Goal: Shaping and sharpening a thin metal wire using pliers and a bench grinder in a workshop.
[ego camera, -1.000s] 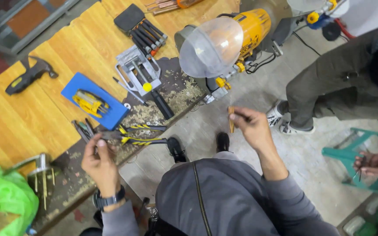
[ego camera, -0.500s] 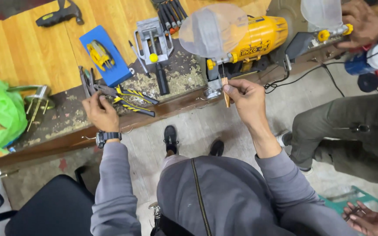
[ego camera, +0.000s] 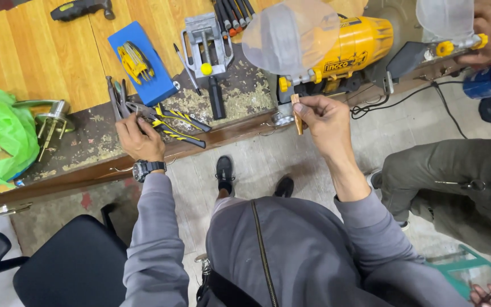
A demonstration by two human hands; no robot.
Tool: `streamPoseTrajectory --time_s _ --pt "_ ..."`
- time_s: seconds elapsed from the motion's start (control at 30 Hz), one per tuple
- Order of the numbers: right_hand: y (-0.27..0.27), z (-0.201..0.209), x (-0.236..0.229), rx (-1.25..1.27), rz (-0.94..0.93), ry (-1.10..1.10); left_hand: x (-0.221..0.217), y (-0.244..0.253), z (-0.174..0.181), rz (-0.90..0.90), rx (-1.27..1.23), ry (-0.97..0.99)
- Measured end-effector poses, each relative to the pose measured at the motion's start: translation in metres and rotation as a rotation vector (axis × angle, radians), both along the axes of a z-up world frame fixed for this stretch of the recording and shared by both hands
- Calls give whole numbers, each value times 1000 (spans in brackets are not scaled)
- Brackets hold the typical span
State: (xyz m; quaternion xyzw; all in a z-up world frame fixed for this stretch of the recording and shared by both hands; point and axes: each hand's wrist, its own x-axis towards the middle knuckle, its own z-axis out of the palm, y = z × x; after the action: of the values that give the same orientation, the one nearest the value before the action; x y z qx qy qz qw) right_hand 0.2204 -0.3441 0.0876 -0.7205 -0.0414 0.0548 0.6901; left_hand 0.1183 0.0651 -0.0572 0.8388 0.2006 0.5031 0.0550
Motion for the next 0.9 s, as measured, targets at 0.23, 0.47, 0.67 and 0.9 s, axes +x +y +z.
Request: streamPoseTrajectory --time_s 0.23,0.47,0.67,0.9 --pt "-8 -15 -5 -6 4 32 1 1 -4 11 12 -6" --pt "-10 -3 -13 -19 -7 56 0 3 -7 27 28 3" --pt "-16 -6 -18 -15 5 81 1 0 0 13 19 -2" --pt "-28 12 -44 -128 70 130 5 1 -2 34 26 -22"
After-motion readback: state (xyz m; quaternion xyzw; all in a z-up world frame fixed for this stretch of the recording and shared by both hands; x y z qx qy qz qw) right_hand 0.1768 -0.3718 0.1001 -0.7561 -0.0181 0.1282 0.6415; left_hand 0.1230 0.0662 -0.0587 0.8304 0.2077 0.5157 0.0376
